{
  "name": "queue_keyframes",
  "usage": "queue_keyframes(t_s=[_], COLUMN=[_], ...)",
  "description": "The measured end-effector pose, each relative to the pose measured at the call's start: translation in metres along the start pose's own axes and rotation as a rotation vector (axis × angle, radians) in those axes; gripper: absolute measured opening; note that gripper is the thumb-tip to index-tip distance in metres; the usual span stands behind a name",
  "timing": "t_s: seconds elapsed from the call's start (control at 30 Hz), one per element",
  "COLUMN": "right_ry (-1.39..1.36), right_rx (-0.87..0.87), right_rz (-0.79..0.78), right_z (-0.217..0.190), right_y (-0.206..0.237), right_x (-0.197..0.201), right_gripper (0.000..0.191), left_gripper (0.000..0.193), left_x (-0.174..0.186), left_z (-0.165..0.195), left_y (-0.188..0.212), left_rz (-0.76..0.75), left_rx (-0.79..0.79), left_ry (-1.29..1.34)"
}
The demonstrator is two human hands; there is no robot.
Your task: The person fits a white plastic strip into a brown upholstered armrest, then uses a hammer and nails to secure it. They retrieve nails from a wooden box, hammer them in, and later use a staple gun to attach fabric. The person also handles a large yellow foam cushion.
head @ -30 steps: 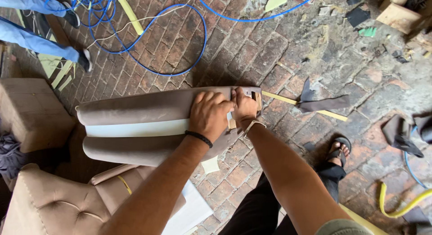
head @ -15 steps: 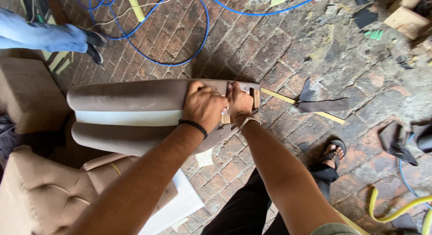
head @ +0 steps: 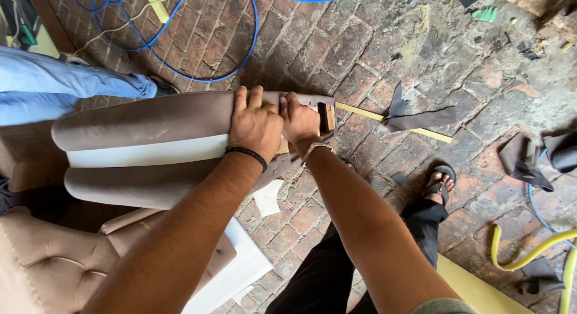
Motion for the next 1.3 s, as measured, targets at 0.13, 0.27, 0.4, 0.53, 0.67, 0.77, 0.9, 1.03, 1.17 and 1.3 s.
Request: queue_keyframes(t_s=[0.13, 0.27, 0.4, 0.53, 0.67, 0.77, 0.9, 1.03, 1.17, 1.3], right_ry=[0.049, 0.017, 0.000, 0.011, 0.035, 0.052, -0.001, -0.037, 0.004, -0.020], right_rx=[0.012, -0.013, -0.047, -0.003, 0.003, -0.048, -0.060, -0.048, -0.064, -0.058], right_rz=[-0.041, -0.024, -0.037, 0.027, -0.075, -0.143, -0.089, -0.060, -0.100, -0.097], right_z=[-0.001, 0.000, 0.005, 0.005, 0.008, 0.012, 0.011, 0.010, 0.012, 0.011], right_y=[-0.001, -0.001, 0.001, 0.001, 0.000, 0.000, 0.001, 0.002, 0.003, 0.002], right_x=[-0.001, -0.002, -0.007, -0.005, -0.011, -0.014, -0.008, -0.006, -0.010, -0.009], right_gripper=[0.032, 0.033, 0.031, 0.029, 0.031, 0.032, 0.032, 0.031, 0.032, 0.031], left_gripper=[0.014, 0.010, 0.012, 0.013, 0.013, 0.016, 0.013, 0.011, 0.011, 0.014], left_x=[0.009, 0.003, 0.019, 0.020, 0.012, 0.013, 0.016, 0.015, 0.011, 0.013], left_z=[-0.002, -0.014, -0.017, -0.011, -0.010, -0.006, -0.006, -0.006, -0.006, -0.006], left_y=[0.001, -0.006, -0.007, 0.001, -0.003, -0.005, -0.004, -0.006, -0.006, -0.006], left_rz=[-0.011, -0.221, -0.038, -0.024, -0.213, -0.264, -0.265, -0.247, -0.290, -0.261], left_rx=[0.029, 0.040, -0.197, -0.194, -0.118, -0.159, -0.141, -0.113, -0.110, -0.122], left_ry=[0.205, 0.298, 0.236, 0.207, 0.258, 0.184, 0.200, 0.201, 0.185, 0.181])
Point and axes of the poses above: each hand's wrist, its own y-axis away from the middle knuckle, its own x-axis out of the back of the hand, z = x × y, the point moved 7 cm from there along -y, towards the middle knuckle, and after that the axes turned 3 degrees about x, right-handed, at the moved point
